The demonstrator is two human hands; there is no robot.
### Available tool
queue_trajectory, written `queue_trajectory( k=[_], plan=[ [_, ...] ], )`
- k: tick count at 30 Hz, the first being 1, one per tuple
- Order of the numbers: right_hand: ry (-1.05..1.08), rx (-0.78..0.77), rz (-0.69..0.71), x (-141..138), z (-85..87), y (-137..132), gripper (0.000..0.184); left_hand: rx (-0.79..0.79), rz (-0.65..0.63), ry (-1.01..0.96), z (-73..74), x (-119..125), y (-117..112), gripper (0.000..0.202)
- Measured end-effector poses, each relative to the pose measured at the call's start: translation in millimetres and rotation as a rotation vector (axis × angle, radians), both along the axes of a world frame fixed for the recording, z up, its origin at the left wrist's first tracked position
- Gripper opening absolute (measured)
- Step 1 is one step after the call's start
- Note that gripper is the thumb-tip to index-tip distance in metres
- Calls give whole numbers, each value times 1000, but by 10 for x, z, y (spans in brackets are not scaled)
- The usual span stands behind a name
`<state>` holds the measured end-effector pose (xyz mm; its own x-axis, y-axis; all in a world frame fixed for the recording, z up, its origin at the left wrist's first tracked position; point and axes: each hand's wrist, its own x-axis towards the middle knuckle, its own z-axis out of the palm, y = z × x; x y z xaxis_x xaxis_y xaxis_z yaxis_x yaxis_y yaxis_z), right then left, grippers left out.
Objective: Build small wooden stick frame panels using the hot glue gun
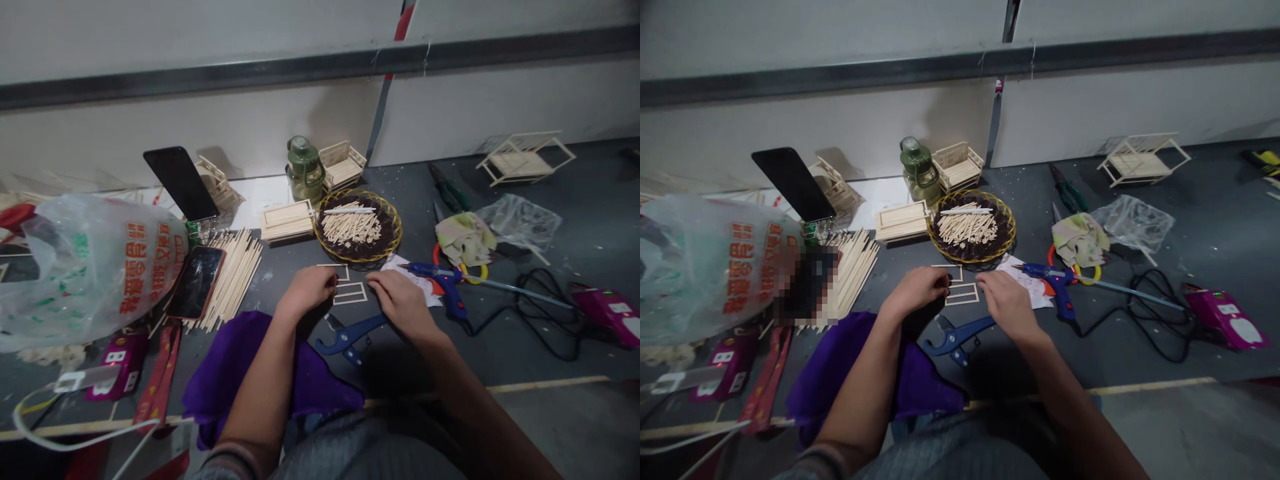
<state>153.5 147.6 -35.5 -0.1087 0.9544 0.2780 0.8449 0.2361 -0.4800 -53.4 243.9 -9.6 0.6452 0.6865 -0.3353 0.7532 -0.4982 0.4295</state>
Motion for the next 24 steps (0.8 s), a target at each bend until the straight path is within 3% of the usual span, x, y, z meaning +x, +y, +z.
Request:
queue_trajectory(
  k=[4, 10, 17, 24],
  plan=[
    [7, 29, -93, 134, 42, -30, 21, 18, -6, -32, 4, 1, -6, 13],
    [-54, -24, -75, 106, -36, -71, 19, 35, -98, -128, 11, 79, -39, 11],
    [-144, -135, 51, -29, -52, -58, 19, 50, -163, -74, -21, 192, -103, 15],
    [-285, -185, 188, -246, -13, 33, 18, 44, -146, -111, -35, 59, -39, 13]
  ],
)
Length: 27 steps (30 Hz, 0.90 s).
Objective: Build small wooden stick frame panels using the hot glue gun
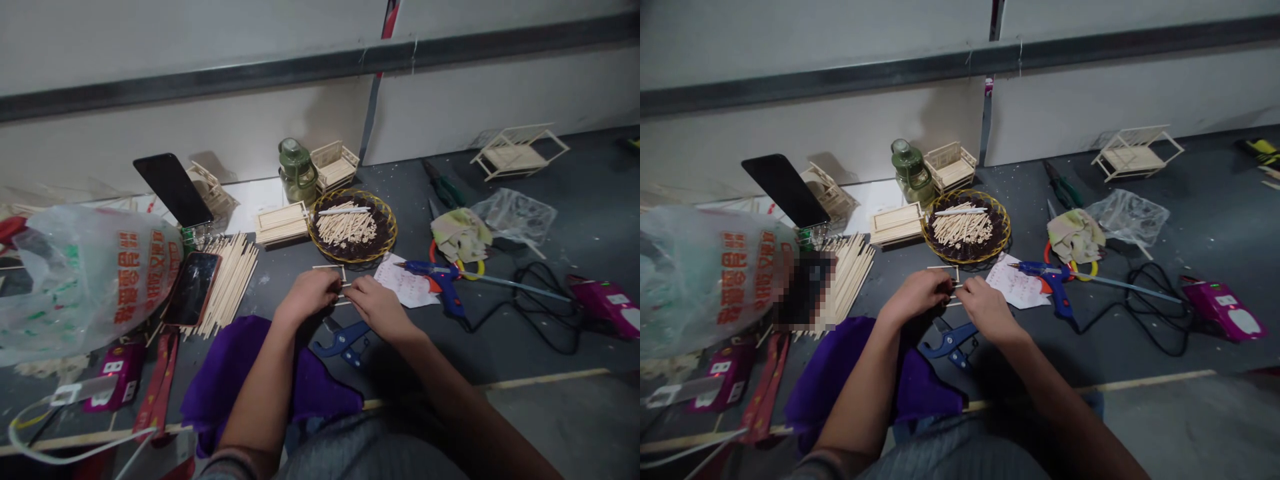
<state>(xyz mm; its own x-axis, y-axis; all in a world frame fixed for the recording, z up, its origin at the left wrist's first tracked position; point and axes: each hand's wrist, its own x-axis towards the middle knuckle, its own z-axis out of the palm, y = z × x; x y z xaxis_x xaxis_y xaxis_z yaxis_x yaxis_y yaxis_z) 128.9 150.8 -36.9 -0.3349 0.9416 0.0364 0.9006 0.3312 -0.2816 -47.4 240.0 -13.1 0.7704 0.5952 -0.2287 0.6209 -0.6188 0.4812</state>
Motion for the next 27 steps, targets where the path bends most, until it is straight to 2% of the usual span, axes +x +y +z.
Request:
queue_trajectory(
  k=[7, 14, 18, 22, 27],
  plan=[
    [-90, -28, 16, -53, 22, 50, 19, -3, 22, 23, -46, -55, 28, 13],
    [-43, -30, -9, -47, -26, 30, 24, -46, 32, -1, -53, -75, 50, 13],
    [12, 12, -5, -26, -17, 2, 21, -134, 28, -101, 56, -137, 72, 19],
    [-1, 97, 27, -53, 70, -1, 19, -315, 37, -269, 143, -146, 45, 31],
    [73, 199, 56, -7, 225, 21, 13, -469, 189, -505, 105, -75, -7, 26]
  ],
)
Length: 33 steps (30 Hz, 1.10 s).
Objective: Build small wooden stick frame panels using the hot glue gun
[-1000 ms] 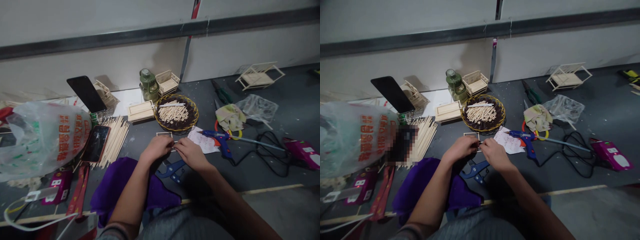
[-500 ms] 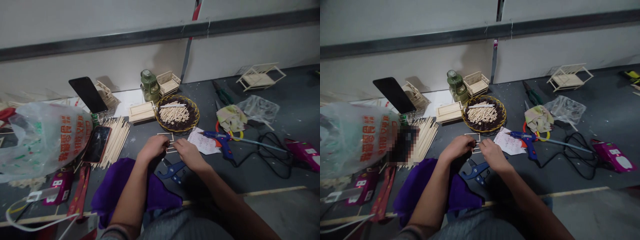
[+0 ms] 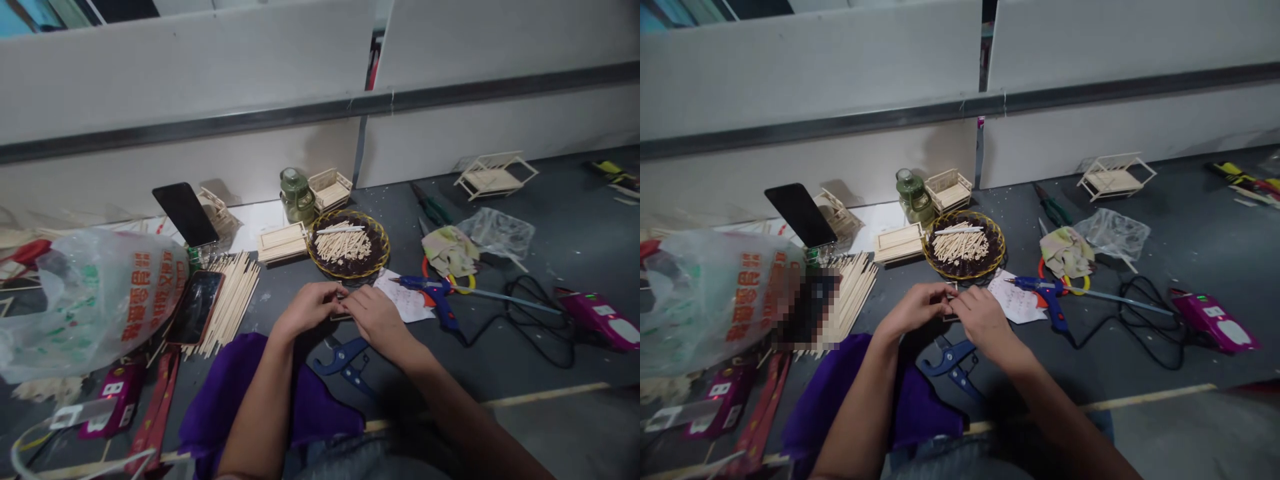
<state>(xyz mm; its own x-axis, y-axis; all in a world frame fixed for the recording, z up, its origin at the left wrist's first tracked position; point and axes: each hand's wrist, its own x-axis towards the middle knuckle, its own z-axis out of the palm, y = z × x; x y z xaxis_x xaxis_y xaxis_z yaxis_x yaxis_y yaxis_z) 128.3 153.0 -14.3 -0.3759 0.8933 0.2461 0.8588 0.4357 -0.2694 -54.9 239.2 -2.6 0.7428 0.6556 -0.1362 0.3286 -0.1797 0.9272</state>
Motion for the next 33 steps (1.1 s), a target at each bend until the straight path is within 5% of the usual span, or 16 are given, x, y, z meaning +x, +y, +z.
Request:
queue_trajectory(
  k=[5, 9, 13, 15, 18, 21, 26, 31, 33],
  plan=[
    [276, -7, -47, 142, 109, 11, 17, -252, 29, -180, 1, 47, -26, 34],
    [359, 32, -85, 160, 177, 8, 18, -210, 62, -230, 37, 105, -56, 30],
    [540, 83, -344, 217, 255, -134, 12, -167, 182, -305, 96, 127, -21, 30],
    [456, -27, -292, 242, 252, -297, 17, -170, 228, -336, 126, 125, 21, 29],
    [173, -308, 8, 189, 116, -583, 72, -195, 273, -370, 158, 143, 84, 27],
    [-68, -506, 120, 50, -135, -770, 112, -216, 329, -420, 190, 200, 150, 26],
    [-111, -501, 73, -61, -308, -776, 92, -196, 364, -507, 271, 295, 304, 26],
    [51, -672, -36, 174, 26, -675, 78, -208, 412, -512, 295, 269, 420, 25],
    [239, -538, -101, 289, 186, -610, 79, -236, 427, -520, 272, 245, 435, 25]
  ],
)
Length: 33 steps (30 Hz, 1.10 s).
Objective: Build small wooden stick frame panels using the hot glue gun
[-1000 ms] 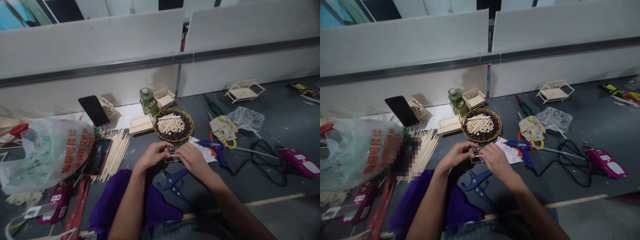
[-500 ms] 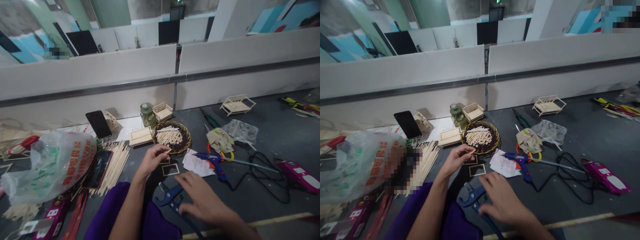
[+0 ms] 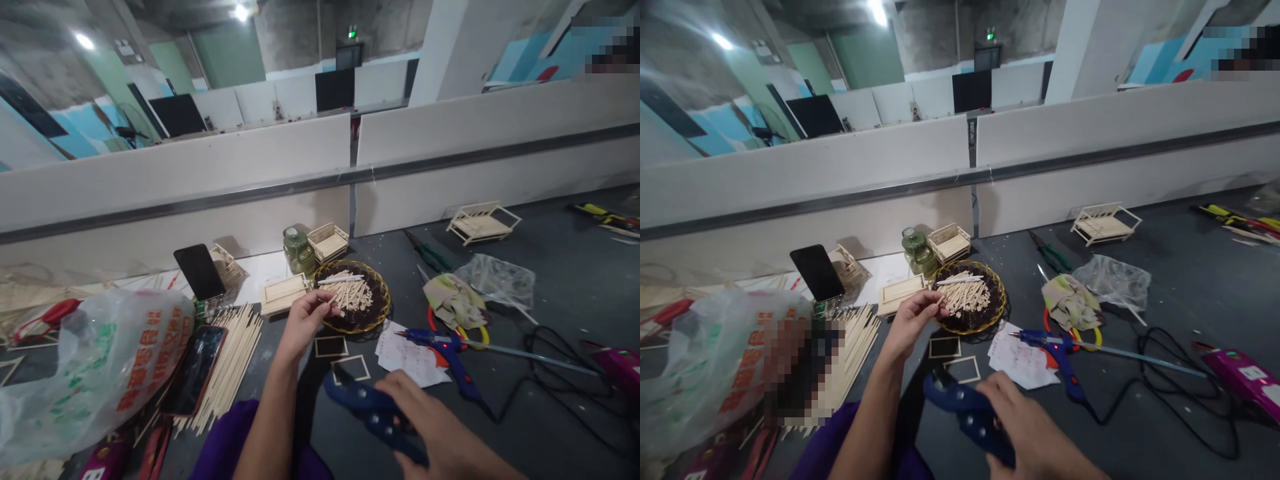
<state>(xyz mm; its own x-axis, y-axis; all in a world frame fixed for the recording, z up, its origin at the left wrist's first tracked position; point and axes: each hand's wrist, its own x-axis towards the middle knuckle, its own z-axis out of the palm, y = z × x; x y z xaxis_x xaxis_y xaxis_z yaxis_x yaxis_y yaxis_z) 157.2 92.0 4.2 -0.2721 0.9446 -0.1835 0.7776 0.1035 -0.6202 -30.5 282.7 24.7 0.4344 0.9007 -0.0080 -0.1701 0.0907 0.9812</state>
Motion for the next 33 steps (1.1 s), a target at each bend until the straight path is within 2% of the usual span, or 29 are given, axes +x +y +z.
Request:
queue_trajectory(
  k=[4, 7, 10, 15, 23, 33],
  plan=[
    [92, 272, -200, 31, 158, 274, 76, -42, -3, -63, -55, -3, -7, 29],
    [34, 469, -346, -96, 129, 538, 75, -45, -4, -92, -71, 17, -20, 30],
    [-30, 582, -387, -194, 70, 735, 66, -40, -6, -126, -68, 23, -27, 33],
    [-91, 600, -341, -210, 25, 873, 57, -51, 7, -128, -67, 14, -22, 42],
    [-101, 583, -341, -224, -14, 921, 59, -44, -9, -103, -95, 3, -11, 46],
    [-48, 587, -346, -226, -17, 923, 60, -42, -19, -89, -61, -6, -11, 46]
  ],
)
